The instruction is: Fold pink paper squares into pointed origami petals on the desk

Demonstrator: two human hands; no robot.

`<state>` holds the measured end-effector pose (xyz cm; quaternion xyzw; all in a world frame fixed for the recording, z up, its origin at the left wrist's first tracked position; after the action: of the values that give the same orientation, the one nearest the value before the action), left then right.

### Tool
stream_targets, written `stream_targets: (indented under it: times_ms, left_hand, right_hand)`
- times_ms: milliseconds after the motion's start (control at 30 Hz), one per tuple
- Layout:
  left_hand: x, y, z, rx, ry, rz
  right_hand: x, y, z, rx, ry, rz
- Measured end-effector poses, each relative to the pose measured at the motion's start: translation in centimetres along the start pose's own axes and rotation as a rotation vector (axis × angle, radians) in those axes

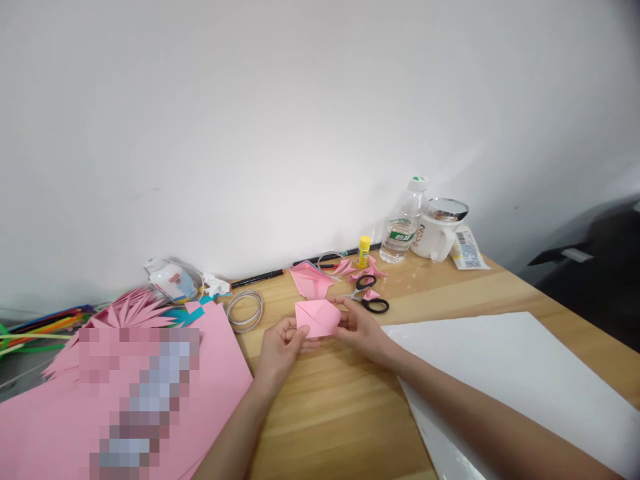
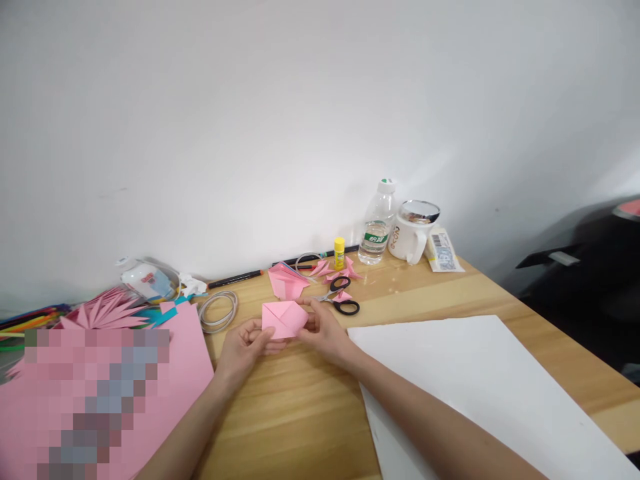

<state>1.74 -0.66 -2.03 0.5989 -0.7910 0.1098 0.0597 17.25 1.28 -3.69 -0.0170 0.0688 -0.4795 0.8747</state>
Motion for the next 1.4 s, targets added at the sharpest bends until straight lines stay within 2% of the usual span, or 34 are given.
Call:
stream_targets:
  times_ms: [233,400,600,733,933,1133,1400]
  left_hand:
    - [0.2,-0.4,0.5,-0.080,0.105,0.131]
    - [0.5,-0.9,0.7,-0.090,0.173,0.271]
    - [0.4,-1.0,0.6,-0.065,0.122,0.227]
    - [0.3,-0.9,0.7,-0.042,0.130,0.204]
    - [0.3,-1.0,0.3,0.023,0.063,0.259]
    - [0.5,-0.8,0.2,0.095,0.052,0.312]
    - [0.5,-0.6,0.3,0.182,0.038,0.287]
  right_hand:
    - [0.3,0.2,1.0,0.105,0.067,0.003]
    - [0.3,0.1,0.6,0.249,0.019,0.052]
    - [0.3,0.1,0.4,0.275,-0.020,0.028]
    - [0.4,0.0,0.8,0.303,-0.005,0.067]
    - [0.3,0.2,0.5,0.366,-0.098,0.014]
    - [0.4,0.2,0.6,0.319,-0.124,0.006]
    - [0.3,0.5,0.6,0.293,-0.056,-0.040]
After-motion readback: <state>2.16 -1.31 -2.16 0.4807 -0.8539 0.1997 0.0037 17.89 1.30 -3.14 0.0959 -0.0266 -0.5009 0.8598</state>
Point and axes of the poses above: each hand's wrist, its own x-axis away from the middle knuckle, its own y-axis out of the back of the hand, z = x × y, the point moved 3 cm from there along -x, towards the middle knuckle, and after that the axes turned 10 degrees about z, right-handed, at the moved point
